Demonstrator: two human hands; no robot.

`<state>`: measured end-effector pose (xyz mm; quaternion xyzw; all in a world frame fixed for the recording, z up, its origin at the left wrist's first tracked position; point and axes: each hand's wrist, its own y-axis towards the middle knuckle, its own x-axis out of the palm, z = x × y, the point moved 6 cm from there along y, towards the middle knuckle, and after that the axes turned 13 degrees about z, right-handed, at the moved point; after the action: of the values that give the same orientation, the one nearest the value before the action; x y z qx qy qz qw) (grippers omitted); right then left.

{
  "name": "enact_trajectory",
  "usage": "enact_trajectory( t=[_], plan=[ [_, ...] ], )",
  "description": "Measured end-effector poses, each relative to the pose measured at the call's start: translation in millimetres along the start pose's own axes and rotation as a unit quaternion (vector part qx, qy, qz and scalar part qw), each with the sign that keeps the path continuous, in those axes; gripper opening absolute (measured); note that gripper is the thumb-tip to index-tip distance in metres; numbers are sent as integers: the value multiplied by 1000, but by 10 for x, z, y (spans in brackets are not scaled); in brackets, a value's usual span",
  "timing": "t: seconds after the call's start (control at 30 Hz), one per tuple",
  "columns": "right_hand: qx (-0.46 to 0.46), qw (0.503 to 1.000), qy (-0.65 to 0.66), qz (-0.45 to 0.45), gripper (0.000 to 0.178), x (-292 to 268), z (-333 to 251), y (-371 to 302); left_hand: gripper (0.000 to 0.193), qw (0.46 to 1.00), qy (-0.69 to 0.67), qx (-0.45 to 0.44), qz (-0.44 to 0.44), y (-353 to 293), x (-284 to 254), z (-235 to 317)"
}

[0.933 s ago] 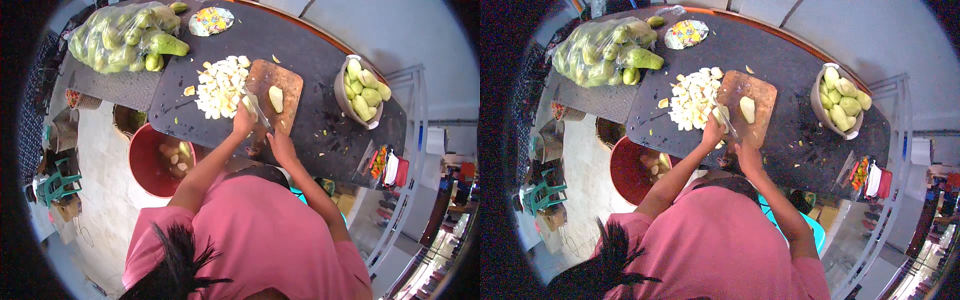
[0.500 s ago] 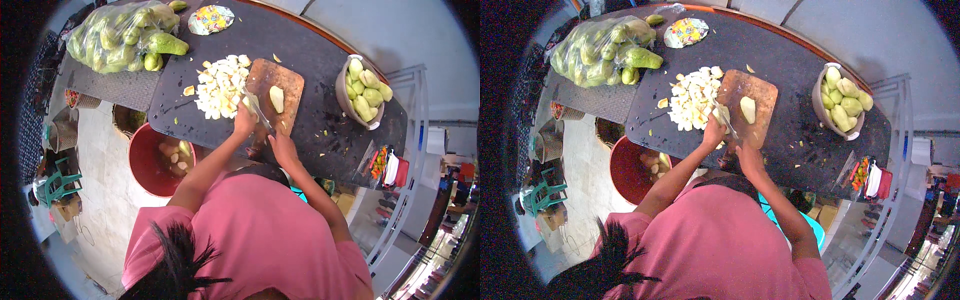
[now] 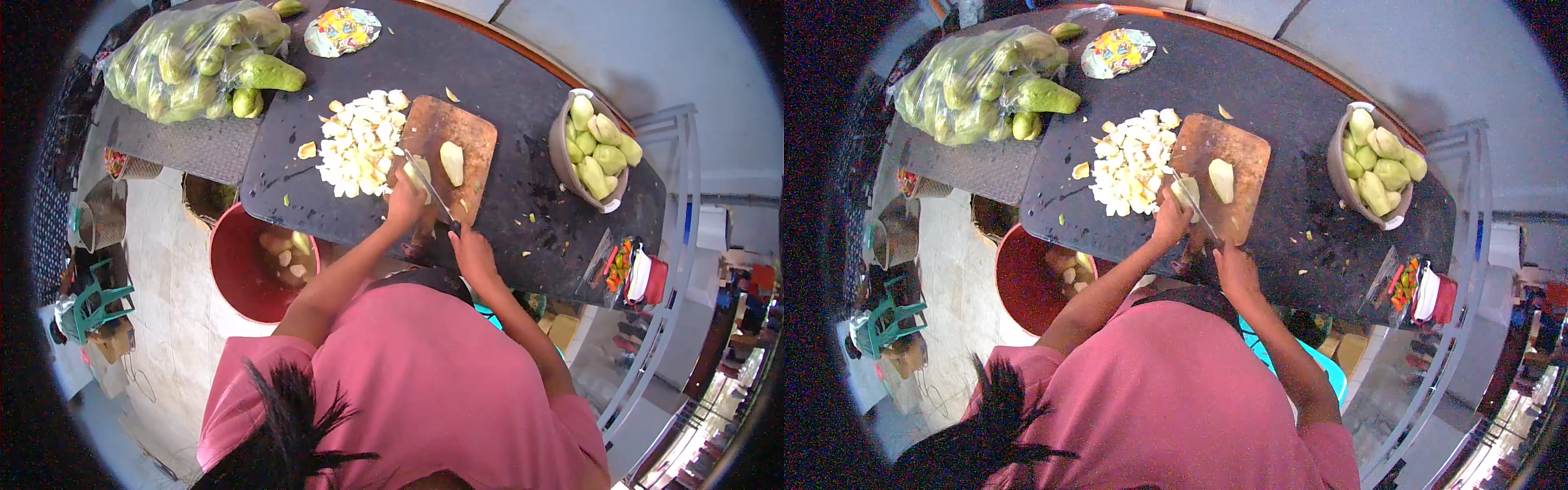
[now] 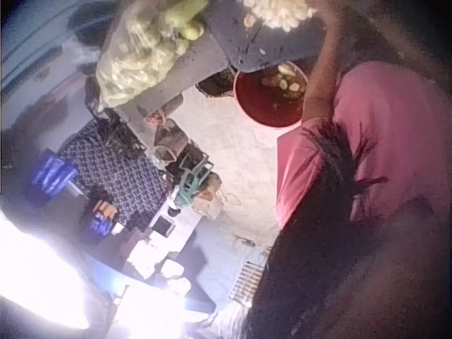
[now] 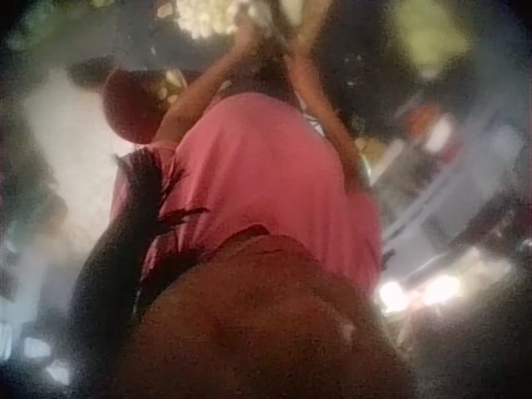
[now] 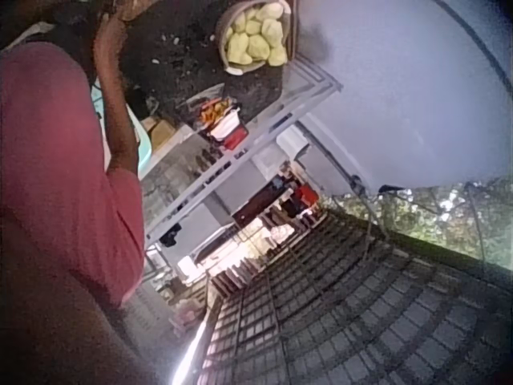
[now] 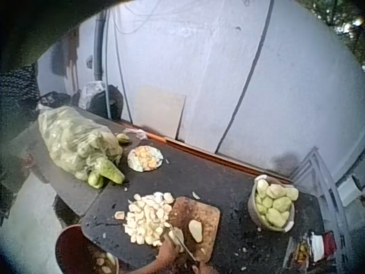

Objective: The person uses a knife to slice chayotes on a wooden cutting board, dropping the cut pieces into a red bucket and reaching into a bowl to retrieve whole chayotes.

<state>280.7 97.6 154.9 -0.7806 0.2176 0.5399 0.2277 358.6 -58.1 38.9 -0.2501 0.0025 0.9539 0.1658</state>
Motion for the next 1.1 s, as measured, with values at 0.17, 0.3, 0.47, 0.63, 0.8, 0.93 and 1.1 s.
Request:
enact_trajectory(
  t=[0.17, 0.3, 0.47, 0.63, 0.8, 0.93, 1.1],
  plan=[
    [-16, 998, -54, -23, 28, 202, 88, 41, 65, 1000, 9, -15, -15, -9, 44, -36],
    [-39, 998, -45, -21, 28, 319, 31, 174, 72, 999, 18, 22, -17, 7, 127, -152],
    [-45, 998, -29, 46, 29, 514, 54, 411, 73, 999, -13, 21, -20, 17, 196, -192],
    [4, 1000, 2, -27, 40, 503, 114, 424, 54, 999, -41, 0, 6, 50, 243, -301],
    [7, 1000, -1, 14, 34, 280, 81, 329, 59, 996, -28, -46, -77, 8, 207, -140],
    [-21, 994, 98, 52, 36, 194, 192, 298, 51, 998, -19, 39, -49, -34, 167, 80],
    [30, 999, -14, -13, 37, 2, -38, 266, 51, 996, -33, -43, -75, -69, 220, -54]
  ],
)
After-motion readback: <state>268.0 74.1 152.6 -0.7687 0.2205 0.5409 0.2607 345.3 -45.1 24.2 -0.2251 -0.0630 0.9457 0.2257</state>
